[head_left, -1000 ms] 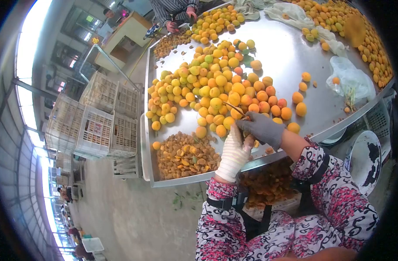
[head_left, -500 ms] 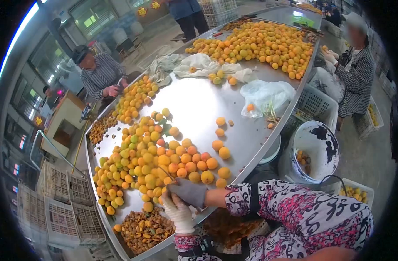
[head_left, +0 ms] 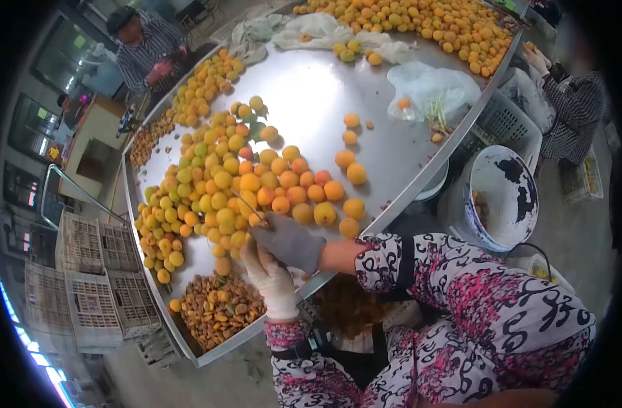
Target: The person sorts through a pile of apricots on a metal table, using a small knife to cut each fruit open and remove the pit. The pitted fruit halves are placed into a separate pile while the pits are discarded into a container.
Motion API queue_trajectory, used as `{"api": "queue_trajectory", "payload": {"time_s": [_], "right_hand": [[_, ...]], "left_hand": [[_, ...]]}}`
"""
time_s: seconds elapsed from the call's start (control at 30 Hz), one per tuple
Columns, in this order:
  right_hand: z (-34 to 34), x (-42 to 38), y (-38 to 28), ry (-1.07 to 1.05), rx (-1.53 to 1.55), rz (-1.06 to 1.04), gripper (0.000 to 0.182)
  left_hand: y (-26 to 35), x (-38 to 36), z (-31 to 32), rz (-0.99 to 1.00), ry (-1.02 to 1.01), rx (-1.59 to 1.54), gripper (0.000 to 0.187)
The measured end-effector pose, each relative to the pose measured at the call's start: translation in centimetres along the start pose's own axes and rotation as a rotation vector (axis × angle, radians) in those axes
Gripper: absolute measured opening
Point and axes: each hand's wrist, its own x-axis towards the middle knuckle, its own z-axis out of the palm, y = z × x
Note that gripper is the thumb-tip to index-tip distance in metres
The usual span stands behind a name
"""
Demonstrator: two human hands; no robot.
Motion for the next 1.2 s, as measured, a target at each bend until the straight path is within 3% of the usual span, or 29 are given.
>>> {"api": "queue_trajectory", "payload": {"time_s": [0.1, 0.13, 0.17, 0.2, 0.23, 0.27, 0.3, 0.37, 0.4, 0.5, 0.57, 0.6, 0.73, 0.8, 0.83, 0.9, 0.93, 0.97, 1.03, 1.07, 1.1, 1.17, 1.2], "right_hand": [[0.2, -0.2, -0.5, 0.031, 0.036, 0.094, 0.039], [-0.1, -0.7, -0.7, 0.008, -0.127, -0.09, 0.037], [0.3, -0.4, 0.5, 0.0, -0.117, -0.073, 0.037], [1.4, -0.2, 2.5, 0.055, -0.19, -0.182, 0.034], [2.0, 0.0, 2.6, 0.101, -0.261, -0.301, 0.032], [1.6, -0.1, 3.0, 0.07, -0.198, -0.277, 0.03], [2.0, 0.5, 2.0, 0.131, 0.037, 0.03, 0.035], [1.4, 0.7, 1.5, 0.0, 0.165, 0.22, 0.039], [1.2, 0.4, 1.0, -0.018, 0.172, 0.221, 0.039], [1.5, 0.0, 1.3, -0.107, 0.371, 0.357, 0.036], [2.5, 0.6, 4.1, -0.241, 0.747, 0.419, 0.034], [1.4, 0.3, 2.5, -0.337, 0.685, 0.404, 0.033], [1.4, -0.3, 2.0, -0.258, 0.547, 0.388, 0.033], [-0.4, -1.7, -1.4, -0.208, 0.325, 0.369, 0.033], [0.6, -1.0, 0.9, -0.173, 0.25, 0.122, 0.035], [-0.6, -1.5, -0.2, -0.281, 0.381, 0.436, 0.033], [-0.9, -1.6, -0.2, -0.273, 0.383, 0.437, 0.033], [-1.3, -1.5, -0.1, -0.344, 0.354, 0.398, 0.03], [-1.9, -1.3, -0.2, -0.421, 0.324, 0.364, 0.027], [-2.3, -1.2, -0.4, -0.437, 0.266, 0.355, 0.026], [-2.6, -0.9, -0.4, -0.455, 0.208, 0.347, 0.024], [-3.1, -0.3, 0.4, -0.544, 0.129, 0.368, 0.03], [-3.3, -0.2, 0.4, -0.561, -0.013, 0.343, 0.027]], "left_hand": [[-0.6, -0.2, -0.9, 0.047, -0.042, 0.026, 0.033], [0.2, 0.4, -0.6, -0.161, 0.012, -0.196, 0.032], [0.5, 0.7, -0.3, -0.366, 0.078, -0.42, 0.032], [0.2, 0.3, -0.5, -0.175, 0.051, -0.02, 0.029], [-0.3, 0.1, -0.6, -0.19, 0.064, 0.002, 0.029], [-0.7, 0.0, -0.6, -0.028, 0.059, 0.212, 0.03], [-1.1, 0.0, -0.8, 0.139, 0.049, 0.426, 0.03], [-1.9, -0.3, -0.5, 0.18, 0.037, 0.291, 0.032], [1.5, 0.2, 0.6, -0.363, 0.197, -0.366, 0.035], [2.4, 0.4, 0.9, -0.35, 0.282, -0.462, 0.036], [2.6, 0.4, 0.4, -0.371, 0.264, -0.434, 0.037], [2.8, 0.5, 0.4, -0.39, 0.233, -0.417, 0.037], [3.6, 0.3, 0.4, -0.468, 0.233, -0.371, 0.038], [2.1, 0.5, 0.1, -0.3, 0.104, -0.208, 0.037], [1.7, 0.5, 0.0, -0.323, 0.075, -0.252, 0.038], [1.8, 0.3, -0.8, -0.412, -0.023, -0.415, 0.039], [2.8, 0.6, -1.4, -0.601, -0.05, -0.763, 0.039], [1.3, 1.1, -2.5, -0.654, -0.088, -0.916, 0.037], [-0.4, 2.2, -3.6, -0.529, 0.158, -1.009, 0.036], [0.3, 2.1, -5.0, -0.604, 0.154, -1.087, 0.035], [0.0, 2.0, -6.2, -0.458, 0.076, -0.839, 0.034], [-0.9, 2.7, -9.0, -0.523, -0.132, -1.228, 0.032], [-0.5, 2.7, -9.3, -0.557, -0.105, -1.235, 0.029]]}}
